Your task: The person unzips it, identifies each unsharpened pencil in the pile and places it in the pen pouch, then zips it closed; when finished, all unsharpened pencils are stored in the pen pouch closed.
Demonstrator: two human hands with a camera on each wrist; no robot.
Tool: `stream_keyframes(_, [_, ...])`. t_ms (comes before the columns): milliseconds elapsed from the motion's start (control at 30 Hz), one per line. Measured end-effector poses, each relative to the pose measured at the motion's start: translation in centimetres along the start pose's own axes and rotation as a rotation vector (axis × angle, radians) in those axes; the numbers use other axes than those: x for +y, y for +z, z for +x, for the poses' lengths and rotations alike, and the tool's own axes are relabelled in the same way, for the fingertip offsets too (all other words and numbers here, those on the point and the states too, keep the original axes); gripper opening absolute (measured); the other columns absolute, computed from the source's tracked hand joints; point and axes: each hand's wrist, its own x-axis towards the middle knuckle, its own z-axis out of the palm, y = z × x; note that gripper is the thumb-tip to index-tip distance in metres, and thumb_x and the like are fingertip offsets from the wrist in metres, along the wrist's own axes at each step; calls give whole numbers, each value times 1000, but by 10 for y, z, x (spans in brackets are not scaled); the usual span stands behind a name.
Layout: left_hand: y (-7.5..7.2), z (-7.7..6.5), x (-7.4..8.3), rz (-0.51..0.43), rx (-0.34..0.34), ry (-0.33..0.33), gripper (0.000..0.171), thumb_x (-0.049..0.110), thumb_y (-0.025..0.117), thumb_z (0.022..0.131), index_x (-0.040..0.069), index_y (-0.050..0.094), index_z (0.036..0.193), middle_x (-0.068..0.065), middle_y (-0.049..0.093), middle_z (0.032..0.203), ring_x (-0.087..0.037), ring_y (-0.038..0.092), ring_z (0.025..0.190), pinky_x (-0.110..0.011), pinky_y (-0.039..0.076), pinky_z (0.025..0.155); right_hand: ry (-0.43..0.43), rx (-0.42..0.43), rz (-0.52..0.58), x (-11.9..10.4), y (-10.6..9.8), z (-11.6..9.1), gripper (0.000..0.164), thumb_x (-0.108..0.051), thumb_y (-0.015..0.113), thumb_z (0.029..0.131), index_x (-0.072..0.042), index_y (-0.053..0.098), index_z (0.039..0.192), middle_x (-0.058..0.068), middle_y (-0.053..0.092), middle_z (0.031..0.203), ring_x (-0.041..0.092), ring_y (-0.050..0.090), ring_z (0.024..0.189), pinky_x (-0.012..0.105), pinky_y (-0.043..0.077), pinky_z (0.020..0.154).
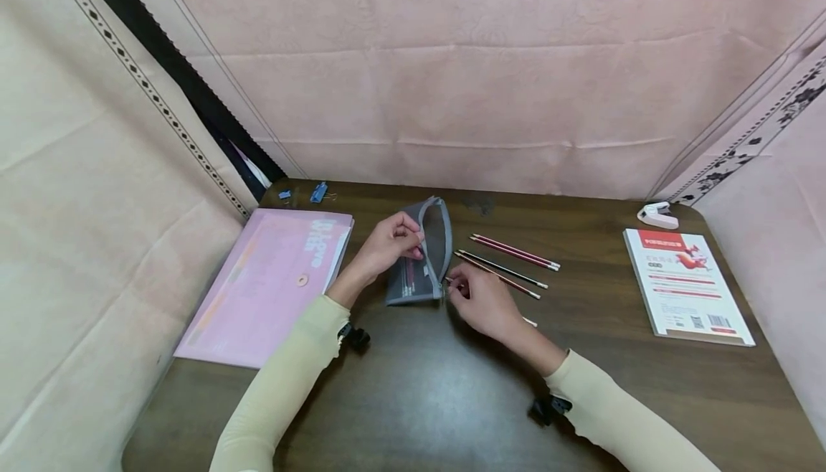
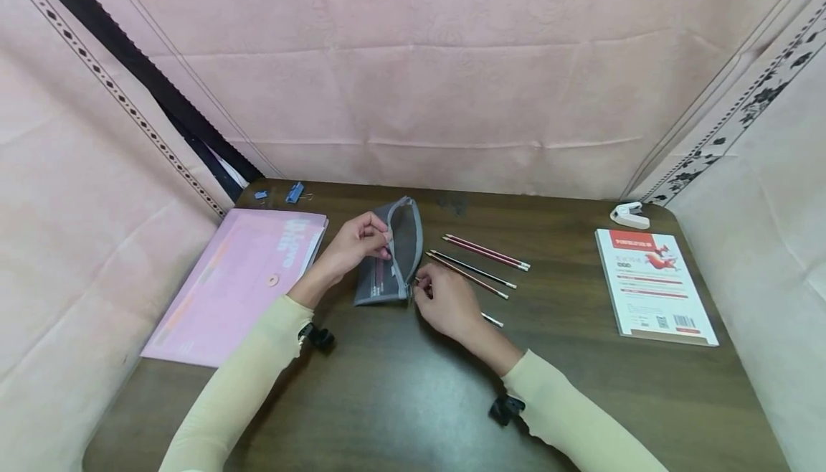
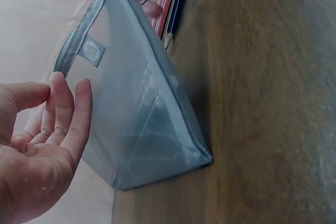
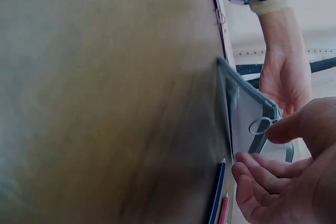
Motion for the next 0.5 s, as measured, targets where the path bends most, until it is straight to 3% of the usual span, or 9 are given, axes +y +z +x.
stream_keyframes(200, [2, 1, 1, 5, 35, 1, 19, 20, 63, 93, 8, 54, 105, -13, 66, 92, -26, 68, 77, -36, 62, 77, -8, -99, 146, -3, 0, -2, 16, -22, 65, 90, -16, 67, 105, -5, 72, 93, 6, 66, 82, 28, 55, 74])
stream_keyframes(300, [4, 2, 0, -4, 40, 5, 21, 19, 64, 93, 6, 54, 106, -14, 66, 91, -26, 68, 76, -37, 61, 77, 50, -139, 280, 0, 0, 0, 11, -19, 65, 91, -16, 66, 102, -1, 73, 92, 11, 68, 81, 28, 56, 71])
stream_keyframes(500, [4, 1, 0, 11, 62, 18, 21, 19, 64, 92, 6, 55, 105, -13, 67, 90, -24, 68, 74, -37, 61, 75, 167, -191, 568, 3, -1, 2, 6, -16, 66, 91, -13, 65, 95, 14, 71, 86, 28, 68, 75, 39, 59, 64])
